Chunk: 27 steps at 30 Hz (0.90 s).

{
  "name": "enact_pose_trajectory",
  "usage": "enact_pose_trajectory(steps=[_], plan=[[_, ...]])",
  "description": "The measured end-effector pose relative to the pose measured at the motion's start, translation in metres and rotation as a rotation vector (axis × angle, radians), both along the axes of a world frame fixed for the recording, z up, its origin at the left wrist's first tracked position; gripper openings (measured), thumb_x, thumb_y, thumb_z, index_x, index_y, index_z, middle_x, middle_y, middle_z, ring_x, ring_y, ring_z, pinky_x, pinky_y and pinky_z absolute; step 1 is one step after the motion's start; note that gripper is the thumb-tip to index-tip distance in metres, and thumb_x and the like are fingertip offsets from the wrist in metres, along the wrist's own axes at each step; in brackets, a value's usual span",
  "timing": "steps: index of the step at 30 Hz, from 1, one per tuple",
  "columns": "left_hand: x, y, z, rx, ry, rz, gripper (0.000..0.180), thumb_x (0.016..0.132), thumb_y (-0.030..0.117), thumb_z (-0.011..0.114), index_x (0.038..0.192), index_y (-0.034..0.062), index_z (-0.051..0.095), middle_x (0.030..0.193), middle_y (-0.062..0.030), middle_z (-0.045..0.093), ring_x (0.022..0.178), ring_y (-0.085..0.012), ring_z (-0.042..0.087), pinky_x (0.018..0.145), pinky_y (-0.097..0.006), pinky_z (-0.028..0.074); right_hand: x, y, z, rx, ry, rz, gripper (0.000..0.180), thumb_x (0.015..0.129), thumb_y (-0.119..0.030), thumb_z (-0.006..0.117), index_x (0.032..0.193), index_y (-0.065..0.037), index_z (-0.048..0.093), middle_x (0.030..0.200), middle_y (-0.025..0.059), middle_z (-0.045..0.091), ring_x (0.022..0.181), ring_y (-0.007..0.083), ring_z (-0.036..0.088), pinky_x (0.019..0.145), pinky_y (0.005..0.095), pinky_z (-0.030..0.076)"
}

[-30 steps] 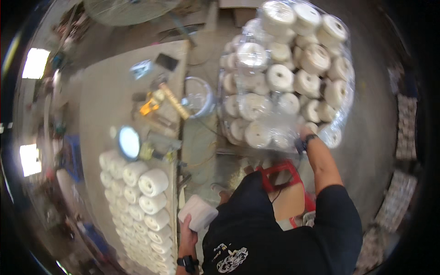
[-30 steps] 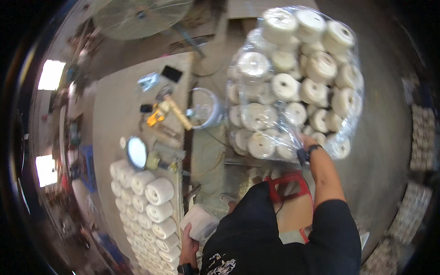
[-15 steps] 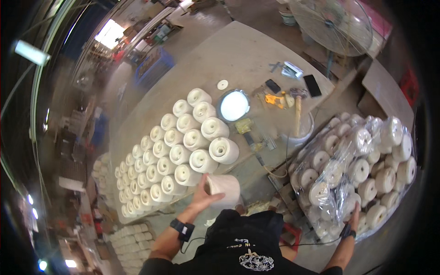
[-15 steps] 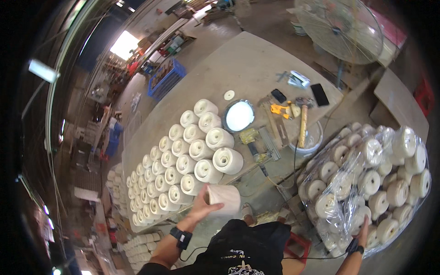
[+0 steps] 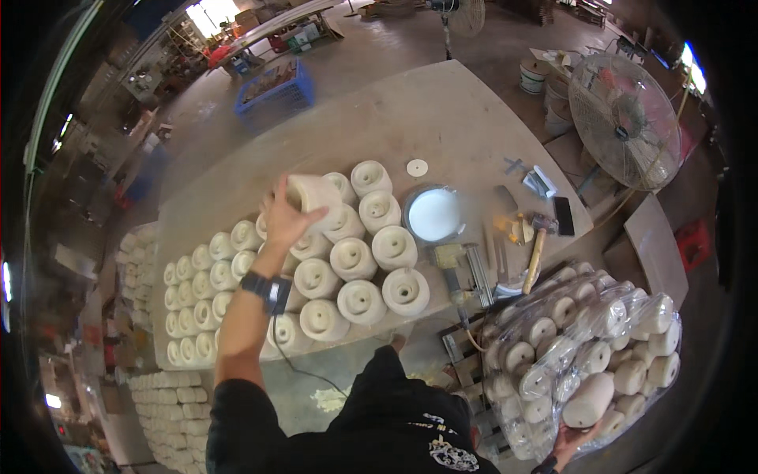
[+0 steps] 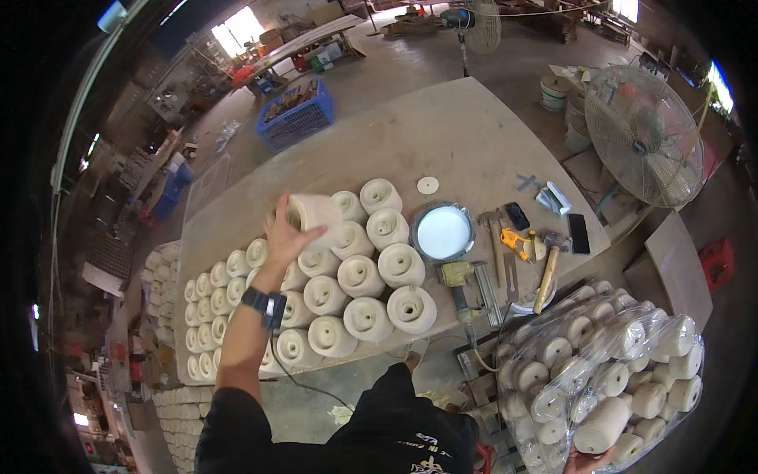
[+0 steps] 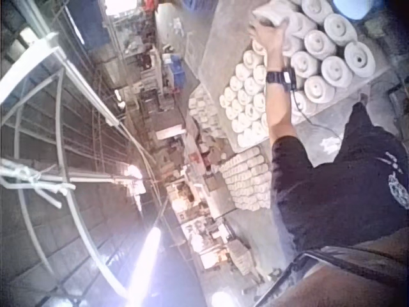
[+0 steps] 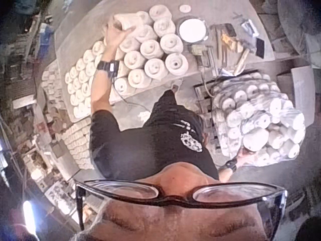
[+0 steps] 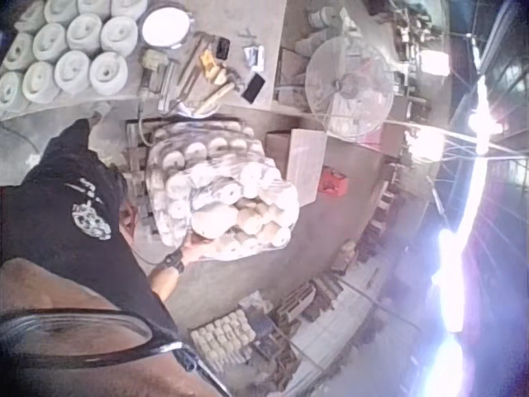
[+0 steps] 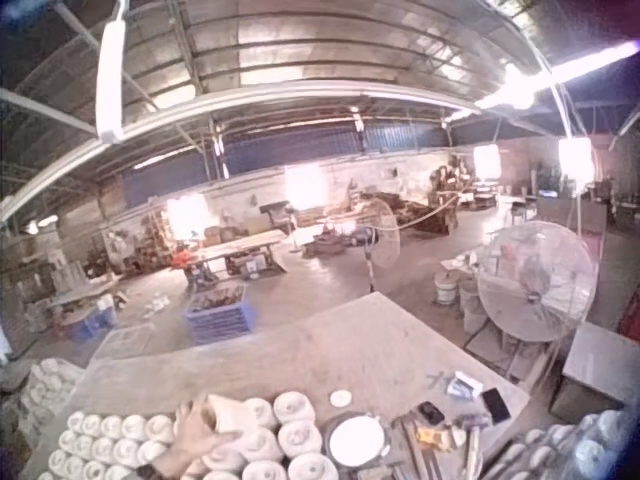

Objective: Arranging white ceramic or plastic spools in a grid on a table and inspecting one for debris.

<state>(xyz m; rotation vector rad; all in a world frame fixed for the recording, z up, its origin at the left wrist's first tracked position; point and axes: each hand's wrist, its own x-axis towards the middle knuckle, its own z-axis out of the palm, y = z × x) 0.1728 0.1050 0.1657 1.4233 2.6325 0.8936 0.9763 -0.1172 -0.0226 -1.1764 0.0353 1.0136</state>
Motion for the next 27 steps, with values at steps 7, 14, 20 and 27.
enact_pose_trajectory(steps=[7, 14, 20, 27], plan=[[-0.078, 0.163, -0.037, -0.053, -0.016, -0.003, 0.115, 0.058, 0.050, 0.089, 0.153, 0.0187, 0.031, 0.145, -0.0274, 0.035, 0.136, -0.0456, 0.030, 0.114, -0.052, 0.027, -0.191, 0.011, 0.068, 0.044, 0.127, 0.340, 0.072, 0.084, -0.063, 0.060, 0.139, -0.018, 0.050, 0.136, 0.0089, 0.057, 0.113, 0.0315, 0.061, 0.085, 0.0493, 0.056], [-0.098, 0.263, -0.109, -0.228, -0.060, 0.023, 0.112, 0.059, 0.050, 0.088, 0.153, 0.0265, 0.032, 0.147, -0.0233, 0.036, 0.136, -0.0429, 0.030, 0.110, -0.053, 0.029, -0.299, 0.016, 0.125, -0.039, 0.099, 0.259, 0.066, 0.094, -0.043, 0.053, 0.146, -0.004, 0.041, 0.143, 0.0170, 0.050, 0.128, 0.0336, 0.050, 0.105, 0.0487, 0.043], [-0.104, 0.314, -0.170, -0.265, -0.021, 0.031, 0.109, 0.061, 0.051, 0.087, 0.153, 0.0278, 0.033, 0.148, -0.0241, 0.033, 0.134, -0.0421, 0.031, 0.106, -0.055, 0.030, -0.325, 0.001, 0.136, -0.108, 0.163, 0.277, 0.060, 0.101, -0.039, 0.042, 0.147, -0.001, 0.039, 0.140, 0.0195, 0.052, 0.131, 0.0358, 0.049, 0.109, 0.0520, 0.041], [-0.101, 0.323, -0.215, -0.389, -0.054, -0.048, 0.108, 0.061, 0.056, 0.084, 0.153, 0.0263, 0.034, 0.143, -0.0232, 0.036, 0.132, -0.0429, 0.030, 0.104, -0.056, 0.030, -0.328, -0.009, 0.132, -0.244, -0.018, 0.364, 0.070, 0.097, -0.053, 0.042, 0.149, -0.006, 0.037, 0.143, 0.0169, 0.050, 0.131, 0.0360, 0.049, 0.107, 0.0539, 0.043]])
